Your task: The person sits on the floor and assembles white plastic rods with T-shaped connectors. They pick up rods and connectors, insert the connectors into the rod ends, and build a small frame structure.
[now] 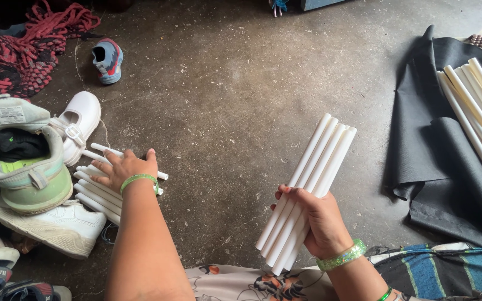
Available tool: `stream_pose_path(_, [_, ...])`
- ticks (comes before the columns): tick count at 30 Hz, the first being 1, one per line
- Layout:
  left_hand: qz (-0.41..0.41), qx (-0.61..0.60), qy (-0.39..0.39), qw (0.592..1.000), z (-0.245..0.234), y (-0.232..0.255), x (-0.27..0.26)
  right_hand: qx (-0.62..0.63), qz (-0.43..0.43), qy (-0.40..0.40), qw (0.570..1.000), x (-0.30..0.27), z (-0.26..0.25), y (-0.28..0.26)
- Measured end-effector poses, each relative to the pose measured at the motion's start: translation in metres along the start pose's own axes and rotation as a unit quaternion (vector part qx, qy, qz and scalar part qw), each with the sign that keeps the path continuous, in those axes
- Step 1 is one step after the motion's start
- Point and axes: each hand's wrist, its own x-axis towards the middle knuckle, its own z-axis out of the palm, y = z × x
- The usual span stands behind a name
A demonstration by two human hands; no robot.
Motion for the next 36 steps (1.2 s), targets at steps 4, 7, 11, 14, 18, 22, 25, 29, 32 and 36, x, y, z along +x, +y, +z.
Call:
stream_pose_path(4, [0.012, 0.022, 0.013, 1.0, 0.003, -0.001, 0.0, -0.004, 0.0, 0.004, 1.0, 0.0, 0.0, 0.0])
stream_pose_path(7, [0.02, -0.003, 0.031, 0.999, 0.004, -0.003, -0.001, -0.006, -0.001, 0.003, 1.0, 0.0, 0.001, -0.001])
stream_pose_path(11, [0.024, -0.018, 0.03, 0.999, 0.001, 0.0, -0.002, -0.011, -0.003, 0.002, 1.0, 0.0, 0.001, -0.001])
stream_pose_path(14, [0.029, -0.014, 0.025, 0.999, -0.003, 0.004, -0.006, 0.001, -0.002, 0.006, 1.0, 0.0, 0.001, -0.001])
stream_pose_path(18, [0.028, 0.003, 0.005, 1.0, -0.008, 0.008, -0.011, -0.002, -0.003, 0.008, 1.0, 0.0, 0.001, -0.002])
stream_pose_path(22, [0.026, -0.003, 0.006, 1.0, -0.009, 0.008, -0.012, -0.002, -0.004, 0.003, 1.0, 0.0, 0.0, -0.001])
stream_pose_path(25, [0.027, -0.011, 0.013, 0.999, -0.008, 0.007, -0.012, 0.005, -0.005, -0.003, 1.0, 0.001, -0.001, 0.001])
stream_pose_path(29, [0.03, -0.013, 0.011, 0.999, -0.01, 0.008, -0.013, 0.011, -0.009, -0.01, 1.0, 0.002, -0.003, 0.003])
stream_pose_path(32, [0.038, -0.039, 0.026, 0.998, -0.016, 0.011, -0.017, 0.002, -0.012, -0.01, 1.0, 0.003, -0.005, 0.003])
stream_pose_path(36, [0.092, -0.075, 0.03, 0.992, -0.029, 0.029, -0.026, 0.01, -0.026, -0.011, 1.0, 0.006, -0.006, 0.004])
